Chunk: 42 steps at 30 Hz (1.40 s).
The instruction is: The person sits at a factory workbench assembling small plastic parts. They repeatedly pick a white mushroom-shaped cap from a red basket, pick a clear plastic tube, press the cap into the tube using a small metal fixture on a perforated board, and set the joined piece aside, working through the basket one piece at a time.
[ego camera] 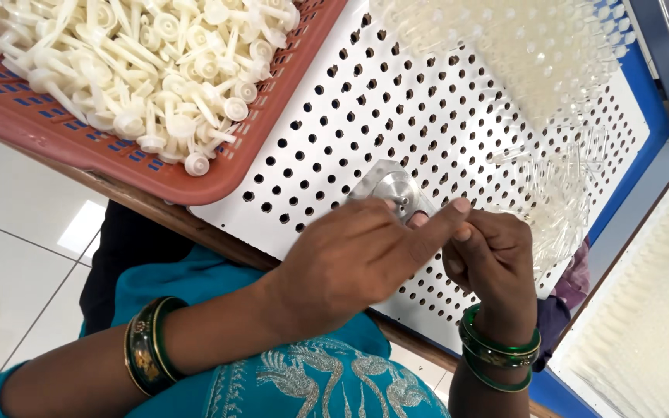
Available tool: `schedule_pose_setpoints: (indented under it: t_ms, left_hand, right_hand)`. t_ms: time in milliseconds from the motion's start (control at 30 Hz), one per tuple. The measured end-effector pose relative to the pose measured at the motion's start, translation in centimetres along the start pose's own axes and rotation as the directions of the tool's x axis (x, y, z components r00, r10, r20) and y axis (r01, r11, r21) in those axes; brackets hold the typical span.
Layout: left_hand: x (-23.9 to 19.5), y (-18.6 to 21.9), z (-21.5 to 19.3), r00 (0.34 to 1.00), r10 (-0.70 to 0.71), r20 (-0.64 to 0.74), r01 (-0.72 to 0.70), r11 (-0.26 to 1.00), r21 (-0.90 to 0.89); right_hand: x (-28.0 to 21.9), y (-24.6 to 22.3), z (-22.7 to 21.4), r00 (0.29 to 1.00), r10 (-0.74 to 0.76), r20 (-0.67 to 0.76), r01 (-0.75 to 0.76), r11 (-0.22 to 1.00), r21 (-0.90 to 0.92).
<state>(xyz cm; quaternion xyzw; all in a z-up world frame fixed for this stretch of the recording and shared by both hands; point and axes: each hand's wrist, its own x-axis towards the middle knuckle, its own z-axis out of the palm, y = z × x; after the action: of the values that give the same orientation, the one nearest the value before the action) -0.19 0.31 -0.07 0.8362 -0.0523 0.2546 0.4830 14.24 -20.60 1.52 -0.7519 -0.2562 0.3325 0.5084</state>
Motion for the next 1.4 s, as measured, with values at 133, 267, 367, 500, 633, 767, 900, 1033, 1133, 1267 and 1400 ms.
schedule_pose_setpoints:
  t_ms: [133, 267, 367, 500, 633, 767, 900, 1033, 1133, 1267, 1400]
  left_hand:
    - [0.9, -1.6, -1.4, 0.999, -0.025, -0.024, 0.025, 1.000, 0.000]
    - [0.4, -4.0, -8.3, 0.948, -0.210, -0.238, 0.270, 0.928, 0.258]
    - [-1.1, -6.3, -12.2, 0.860, -0.368, -0.354, 0.469, 0.844, 0.261]
    - [-0.4, -6.9, -13.3, 0.930, -0.305, -0.206, 0.351, 0.565, 0.747]
    - [-0.9, -7.7, -13.4, 0.909, -0.387, -0.153, 0.345, 0.494, 0.798]
    - [-0.2, -7.2, -13.2, 0.917, -0.365, -0.162, 0.350, 0.539, 0.766]
    - [-2.8, -8.4, -12.6, 0.920, -0.364, -0.145, 0.337, 0.545, 0.768]
    - [-4.4, -9.7, -12.4, 0.944, -0.295, -0.150, 0.303, 0.587, 0.751]
    - [-2.6, -8.6, -12.7, 0.976, -0.188, -0.112, 0.196, 0.520, 0.831]
    - [-1.8, -9.1, -13.0, 0.980, -0.159, -0.118, 0.184, 0.516, 0.837]
    - [-2.1, -9.7, -13.6, 0.997, -0.030, -0.075, 0.079, 0.562, 0.824]
  right_hand:
    - [2.1, -2.6, 0.4, 0.999, -0.031, 0.037, 0.037, 0.983, -0.177]
    - [6.2, -3.2, -0.4, 0.962, -0.159, -0.223, 0.036, 0.881, -0.472]
    - [9.9, -3.0, -1.6, 0.913, -0.371, -0.173, 0.140, 0.681, -0.718]
    - [13.6, -3.5, -1.1, 0.876, -0.482, 0.029, 0.257, 0.413, -0.874]
    - [13.2, -7.4, 0.9, 0.898, -0.435, -0.062, 0.208, 0.545, -0.812]
    - [7.1, -5.3, -3.6, 0.931, -0.331, -0.155, 0.002, 0.428, -0.904]
    - [2.0, -2.8, -5.5, 0.926, -0.027, -0.378, -0.364, 0.205, -0.908]
    - [0.2, -1.0, -5.0, 0.929, 0.029, -0.369, -0.365, 0.250, -0.897]
    - [0.2, -0.7, -4.7, 0.948, -0.025, -0.319, -0.296, 0.303, -0.906]
    - [-0.1, -1.1, -3.3, 0.967, -0.122, -0.222, -0.159, 0.392, -0.906]
    - [-1.3, -2.4, -0.4, 0.984, -0.137, -0.117, 0.037, 0.790, -0.612]
